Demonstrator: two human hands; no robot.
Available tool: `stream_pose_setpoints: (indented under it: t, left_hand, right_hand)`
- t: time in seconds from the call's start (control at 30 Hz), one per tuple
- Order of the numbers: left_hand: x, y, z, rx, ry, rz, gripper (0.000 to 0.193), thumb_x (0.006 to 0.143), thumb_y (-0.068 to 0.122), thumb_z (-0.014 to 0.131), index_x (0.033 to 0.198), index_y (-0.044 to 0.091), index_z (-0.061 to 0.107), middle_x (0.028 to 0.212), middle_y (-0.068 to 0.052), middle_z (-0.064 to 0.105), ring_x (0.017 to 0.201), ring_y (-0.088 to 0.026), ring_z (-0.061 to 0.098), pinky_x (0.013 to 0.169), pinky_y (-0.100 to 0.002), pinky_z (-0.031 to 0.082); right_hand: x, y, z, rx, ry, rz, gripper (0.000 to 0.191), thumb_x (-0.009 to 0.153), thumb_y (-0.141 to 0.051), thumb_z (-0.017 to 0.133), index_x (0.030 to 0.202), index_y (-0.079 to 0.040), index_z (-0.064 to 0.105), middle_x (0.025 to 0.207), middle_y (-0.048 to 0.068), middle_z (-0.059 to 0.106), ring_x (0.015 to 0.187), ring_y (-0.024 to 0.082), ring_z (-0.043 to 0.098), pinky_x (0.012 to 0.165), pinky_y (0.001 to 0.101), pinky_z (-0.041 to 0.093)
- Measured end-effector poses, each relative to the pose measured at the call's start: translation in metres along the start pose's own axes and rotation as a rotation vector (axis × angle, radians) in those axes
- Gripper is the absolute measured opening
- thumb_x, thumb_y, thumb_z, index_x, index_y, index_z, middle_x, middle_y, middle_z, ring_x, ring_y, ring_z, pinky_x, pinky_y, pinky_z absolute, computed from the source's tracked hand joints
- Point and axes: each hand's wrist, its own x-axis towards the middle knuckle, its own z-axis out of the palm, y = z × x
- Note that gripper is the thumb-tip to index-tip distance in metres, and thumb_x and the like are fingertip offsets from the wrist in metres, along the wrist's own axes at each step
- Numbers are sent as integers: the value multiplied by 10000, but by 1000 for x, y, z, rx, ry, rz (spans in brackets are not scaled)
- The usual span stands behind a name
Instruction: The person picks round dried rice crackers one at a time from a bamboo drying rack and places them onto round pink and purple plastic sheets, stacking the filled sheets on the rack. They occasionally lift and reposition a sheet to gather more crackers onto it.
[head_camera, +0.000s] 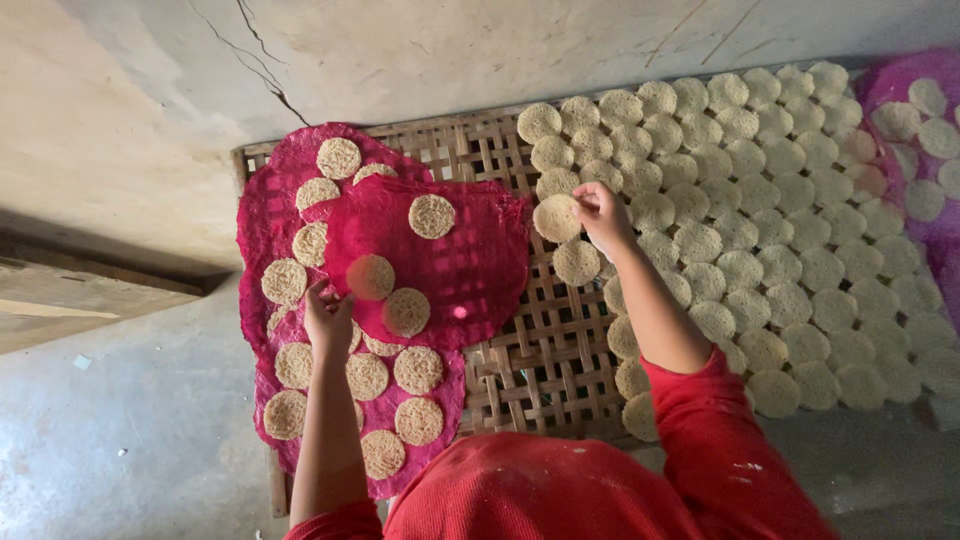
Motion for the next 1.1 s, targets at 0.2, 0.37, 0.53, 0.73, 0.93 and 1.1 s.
stream_pose_setpoints:
  t: [0.2,0.37,0.53,0.73,0.93,1.1]
  left_hand:
    - [-1,8,-3,48,7,7,502,878,46,774,1335,50,565,966,-38,627,811,-110,587,714,-264,528]
    - [-5,10,0,112,-2,-3,473,896,59,738,1340,50,575,1030,-81,665,853,-140,635,749,-282,553]
    - [-3,10,3,151,-22,-36,324,937,87,703,1256,56,653,1065,-71,712,894,-138,669,803,-291,563]
    - [-9,15,5,222,4,22,309,923,81,695,1229,42,680,991,-111,716,851,-186,664,775,-326,538]
    - [-12,42,12,-235,-73,-177,186,1013,161,592,1126,61,701,990,-56,737,832,-142,691,723,-301,585]
    - [-42,76,52,-584,-343,-98,128,1023,100,580,1052,21,676,975,-88,739,845,-169,716,793,-317,637]
  right_hand:
    - [-13,8,6,-604,153,-372,133,953,21,686,1074,-23,654,1010,138,729,943,255,703,839,374,561]
    - [-32,10,-6,-412,171,-268,300,873,-55,738,1155,-17,643,1100,147,681,1001,266,668,811,359,568]
    - [-73,32,-12,-826,203,-194,202,950,-140,795,1073,-80,647,1085,101,667,1039,277,622,928,403,524]
    - [-104,28,-2,-862,235,-288,354,831,-124,829,1078,-42,589,1105,156,604,1102,369,552,992,491,452]
    - [-110,-32,64,-459,134,-359,392,895,-140,771,1246,-29,635,1185,159,669,1059,342,651,911,462,542]
    - [-106,-67,185,-49,-152,-669,540,990,-266,805,1383,41,598,1331,233,665,1180,281,681,997,393,576]
